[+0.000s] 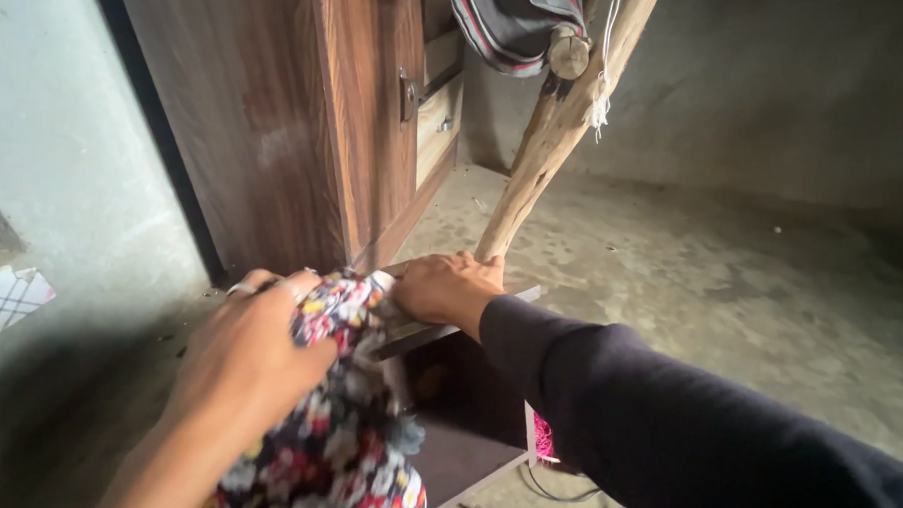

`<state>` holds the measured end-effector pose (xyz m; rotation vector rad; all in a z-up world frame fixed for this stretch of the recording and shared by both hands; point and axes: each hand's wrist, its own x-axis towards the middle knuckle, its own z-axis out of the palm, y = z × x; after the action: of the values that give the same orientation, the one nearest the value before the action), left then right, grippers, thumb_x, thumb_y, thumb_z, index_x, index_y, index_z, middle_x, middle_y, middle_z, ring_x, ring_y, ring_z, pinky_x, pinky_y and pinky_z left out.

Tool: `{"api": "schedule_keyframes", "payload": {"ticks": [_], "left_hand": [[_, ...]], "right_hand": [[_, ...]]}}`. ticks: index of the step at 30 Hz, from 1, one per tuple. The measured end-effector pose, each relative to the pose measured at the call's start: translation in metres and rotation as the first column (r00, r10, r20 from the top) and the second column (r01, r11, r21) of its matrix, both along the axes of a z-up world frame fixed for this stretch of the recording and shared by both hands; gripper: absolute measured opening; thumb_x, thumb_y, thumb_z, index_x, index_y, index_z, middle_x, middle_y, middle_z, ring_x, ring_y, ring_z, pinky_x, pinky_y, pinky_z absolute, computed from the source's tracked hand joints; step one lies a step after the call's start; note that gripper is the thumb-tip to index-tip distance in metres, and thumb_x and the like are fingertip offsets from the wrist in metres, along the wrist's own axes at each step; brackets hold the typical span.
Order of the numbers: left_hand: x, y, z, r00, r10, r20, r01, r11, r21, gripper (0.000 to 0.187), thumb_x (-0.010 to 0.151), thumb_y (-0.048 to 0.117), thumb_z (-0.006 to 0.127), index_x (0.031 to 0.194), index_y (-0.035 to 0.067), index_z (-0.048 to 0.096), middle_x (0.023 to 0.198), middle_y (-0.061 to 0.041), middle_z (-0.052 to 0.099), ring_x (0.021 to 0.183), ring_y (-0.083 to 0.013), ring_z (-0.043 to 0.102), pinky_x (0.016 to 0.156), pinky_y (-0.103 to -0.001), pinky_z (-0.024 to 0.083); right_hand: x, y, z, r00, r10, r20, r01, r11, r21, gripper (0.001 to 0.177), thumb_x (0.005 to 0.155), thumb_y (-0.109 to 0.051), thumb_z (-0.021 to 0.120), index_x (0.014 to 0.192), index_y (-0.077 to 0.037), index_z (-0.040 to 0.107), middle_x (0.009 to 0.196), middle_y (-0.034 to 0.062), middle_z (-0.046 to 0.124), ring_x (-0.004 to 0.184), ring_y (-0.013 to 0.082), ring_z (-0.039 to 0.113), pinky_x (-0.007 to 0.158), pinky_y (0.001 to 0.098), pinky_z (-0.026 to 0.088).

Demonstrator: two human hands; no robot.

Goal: The person wipes the exterior of a wooden cabinet with a floral cloth, then opens a drawer and removes several small items including a pink fluffy object and a cable. The person continues to wipe the drawer front and surrounding cabinet surfaces with the cloth.

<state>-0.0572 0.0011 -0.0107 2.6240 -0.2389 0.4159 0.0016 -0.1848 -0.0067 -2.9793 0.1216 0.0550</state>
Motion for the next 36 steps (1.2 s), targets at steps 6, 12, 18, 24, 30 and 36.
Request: {"api": "schedule_keyframes", "payload": {"ticks": [6,12,18,24,30,36], "left_hand": [[-0.001,0.118,-0.044,0.944,0.16,0.287,-0.187,0.98,0.069,0.065,0.061,0.023,0.087,0.125,0.015,0.076,0.121,-0.012,0.069,0.098,-0.0341,0.071,0.092,-0.043,0.055],[0.016,0.084,0.014,0.81,0.115,0.575,-0.247,0.956,0.156,0.061,0.059,0.016,0.089,0.119,0.014,0.078,0.124,-0.016,0.063,0.107,-0.037,0.065,0.089,-0.044,0.054],[0.029,-0.023,0.006,0.982,-0.037,-0.183,0.083,0.965,0.25,0.054,0.09,0.043,0.056,0.137,0.016,0.062,0.143,-0.019,0.056,0.134,-0.039,0.051,0.119,-0.048,0.034],[0.041,-0.008,-0.003,0.97,-0.022,-0.241,0.081,0.967,0.24,0.066,0.095,0.05,0.038,0.147,0.011,0.048,0.156,-0.017,0.042,0.143,-0.043,0.04,0.121,-0.049,0.03],[0.071,-0.005,-0.019,0.966,0.048,-0.254,0.019,0.967,0.256,0.063,0.093,0.046,0.044,0.147,0.014,0.05,0.158,-0.014,0.041,0.145,-0.0398,0.04,0.119,-0.05,0.034],[0.113,0.023,-0.043,0.987,-0.065,-0.144,0.085,0.986,0.141,0.058,0.095,0.044,0.045,0.141,0.011,0.058,0.153,-0.015,0.051,0.143,-0.037,0.047,0.119,-0.046,0.038]], "right_hand": [[0.001,0.005,0.001,1.0,0.012,-0.001,-0.012,1.0,0.014,0.051,0.098,-0.051,0.039,0.142,-0.037,0.059,0.149,0.0006,0.056,0.141,0.0338,0.047,0.118,0.0683,0.02],[0.04,-0.005,-0.027,0.99,0.133,0.048,-0.13,0.989,-0.066,0.049,0.1,-0.049,0.037,0.137,-0.032,0.063,0.147,0.0,0.058,0.139,0.0265,0.051,0.118,0.0567,0.029],[0.036,-0.008,-0.026,0.972,0.233,0.008,-0.227,0.951,-0.21,0.044,0.103,-0.042,0.037,0.133,-0.029,0.065,0.143,0.0006,0.062,0.135,0.0265,0.056,0.111,0.0594,0.039],[0.012,0.006,0.003,0.996,0.086,-0.008,-0.086,0.989,-0.117,0.043,0.1,-0.046,0.044,0.137,-0.033,0.061,0.146,-0.0046,0.057,0.135,0.0327,0.051,0.111,0.0689,0.03],[0.036,-0.006,-0.025,0.9,0.419,0.118,-0.426,0.904,0.035,0.062,0.086,-0.021,0.048,0.148,-0.023,0.049,0.132,0.0181,0.066,0.123,0.0355,0.063,0.106,0.0457,0.047],[0.034,0.004,-0.023,0.901,0.429,0.063,-0.429,0.903,-0.007,0.054,0.093,-0.028,0.048,0.145,-0.013,0.05,0.143,0.0158,0.062,0.132,0.0365,0.058,0.11,0.0515,0.044]]}}
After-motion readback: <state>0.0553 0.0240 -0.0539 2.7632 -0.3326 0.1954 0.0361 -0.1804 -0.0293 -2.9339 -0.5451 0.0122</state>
